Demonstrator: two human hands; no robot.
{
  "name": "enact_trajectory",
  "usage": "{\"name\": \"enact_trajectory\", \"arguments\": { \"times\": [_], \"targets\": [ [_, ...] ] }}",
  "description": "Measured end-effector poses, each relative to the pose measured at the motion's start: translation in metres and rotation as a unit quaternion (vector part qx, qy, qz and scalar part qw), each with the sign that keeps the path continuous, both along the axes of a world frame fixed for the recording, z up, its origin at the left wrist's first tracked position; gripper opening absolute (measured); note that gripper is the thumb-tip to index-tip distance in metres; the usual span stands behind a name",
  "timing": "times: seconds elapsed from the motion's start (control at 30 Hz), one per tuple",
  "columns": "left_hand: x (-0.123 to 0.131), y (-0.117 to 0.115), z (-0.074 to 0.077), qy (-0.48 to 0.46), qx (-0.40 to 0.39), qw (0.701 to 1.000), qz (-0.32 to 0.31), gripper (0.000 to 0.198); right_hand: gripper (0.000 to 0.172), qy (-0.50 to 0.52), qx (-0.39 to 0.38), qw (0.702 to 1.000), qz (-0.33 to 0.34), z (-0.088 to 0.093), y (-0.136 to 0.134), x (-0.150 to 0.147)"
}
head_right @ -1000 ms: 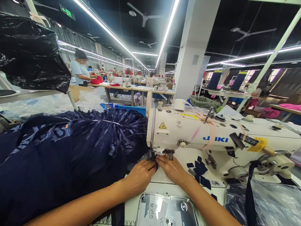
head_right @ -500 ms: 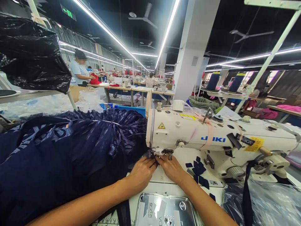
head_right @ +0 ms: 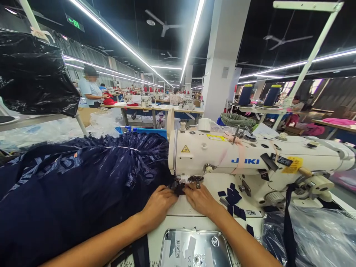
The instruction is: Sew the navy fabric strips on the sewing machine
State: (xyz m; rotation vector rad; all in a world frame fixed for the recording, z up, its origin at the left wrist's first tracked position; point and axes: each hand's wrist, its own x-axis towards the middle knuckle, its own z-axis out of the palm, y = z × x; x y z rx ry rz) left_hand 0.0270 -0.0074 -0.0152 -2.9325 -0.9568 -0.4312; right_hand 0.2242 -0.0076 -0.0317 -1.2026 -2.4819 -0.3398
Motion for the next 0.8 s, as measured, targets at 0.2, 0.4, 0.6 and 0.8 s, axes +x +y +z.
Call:
{"name": "enact_trajectory", "arguments": {
  "times": [0.2, 0.4, 0.6, 0.8],
  "targets": [
    [-0.01, 0.01, 0.007, -0.046, -0.009, 0.998, 0.038, 0.026, 0.023, 0.046, 0.011, 0.998, 0.049, 0.001, -0.007, -0.01],
    [-0.001, 0.007, 0.008, -0.01, 0.005, 0.999, 0.031, 0.029, 0.025, 0.122, -0.005, 0.99, 0.066, -0.005, -0.004, -0.006],
    [-0.003, 0.011, 0.009, -0.008, -0.031, 0.999, 0.025, 0.037, 0.026, 0.165, -0.04, 0.982, 0.082, -0.006, -0.003, -0.002],
    [-0.006, 0.018, 0.009, -0.005, -0.032, 0.999, -0.002, 0.035, 0.027, 0.103, -0.012, 0.992, 0.073, -0.003, -0.006, -0.002]
  ]
}}
